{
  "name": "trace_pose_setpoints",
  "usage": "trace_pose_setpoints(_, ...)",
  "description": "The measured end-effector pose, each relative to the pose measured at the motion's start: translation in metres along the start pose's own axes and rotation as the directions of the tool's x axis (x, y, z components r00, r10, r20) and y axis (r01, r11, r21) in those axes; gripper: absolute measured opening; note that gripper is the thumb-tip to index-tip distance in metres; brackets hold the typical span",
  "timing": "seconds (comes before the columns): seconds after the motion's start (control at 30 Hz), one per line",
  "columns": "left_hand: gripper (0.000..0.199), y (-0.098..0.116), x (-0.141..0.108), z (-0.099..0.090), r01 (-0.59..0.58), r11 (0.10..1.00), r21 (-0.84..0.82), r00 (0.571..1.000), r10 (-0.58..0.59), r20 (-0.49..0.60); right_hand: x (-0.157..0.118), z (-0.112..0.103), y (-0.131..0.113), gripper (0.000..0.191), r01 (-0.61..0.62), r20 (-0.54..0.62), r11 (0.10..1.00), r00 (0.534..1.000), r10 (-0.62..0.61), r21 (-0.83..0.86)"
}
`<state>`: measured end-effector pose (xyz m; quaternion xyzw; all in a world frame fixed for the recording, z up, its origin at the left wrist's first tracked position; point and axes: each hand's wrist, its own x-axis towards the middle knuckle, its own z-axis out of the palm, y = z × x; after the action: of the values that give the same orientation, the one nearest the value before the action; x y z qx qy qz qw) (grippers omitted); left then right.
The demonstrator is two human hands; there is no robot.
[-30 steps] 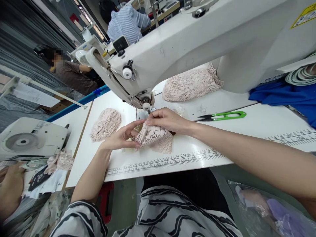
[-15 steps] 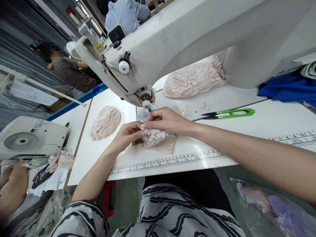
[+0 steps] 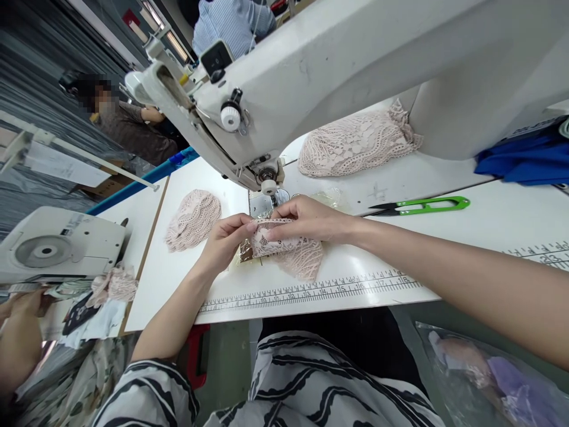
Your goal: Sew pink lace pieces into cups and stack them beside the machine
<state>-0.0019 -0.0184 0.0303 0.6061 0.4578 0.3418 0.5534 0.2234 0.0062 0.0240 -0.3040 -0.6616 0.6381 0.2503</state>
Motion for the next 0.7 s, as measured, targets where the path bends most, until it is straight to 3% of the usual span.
trace_pose_setpoints(0.7, 0.032, 0.0007, 0.0001, 0.0009, 0.030, 0.999, -0.026, 1.000, -0.030, -0.002, 0.0005, 0.0019, -0.0040, 0.037, -0.069, -0.040, 0.992, 0.997, 0.073, 0.103)
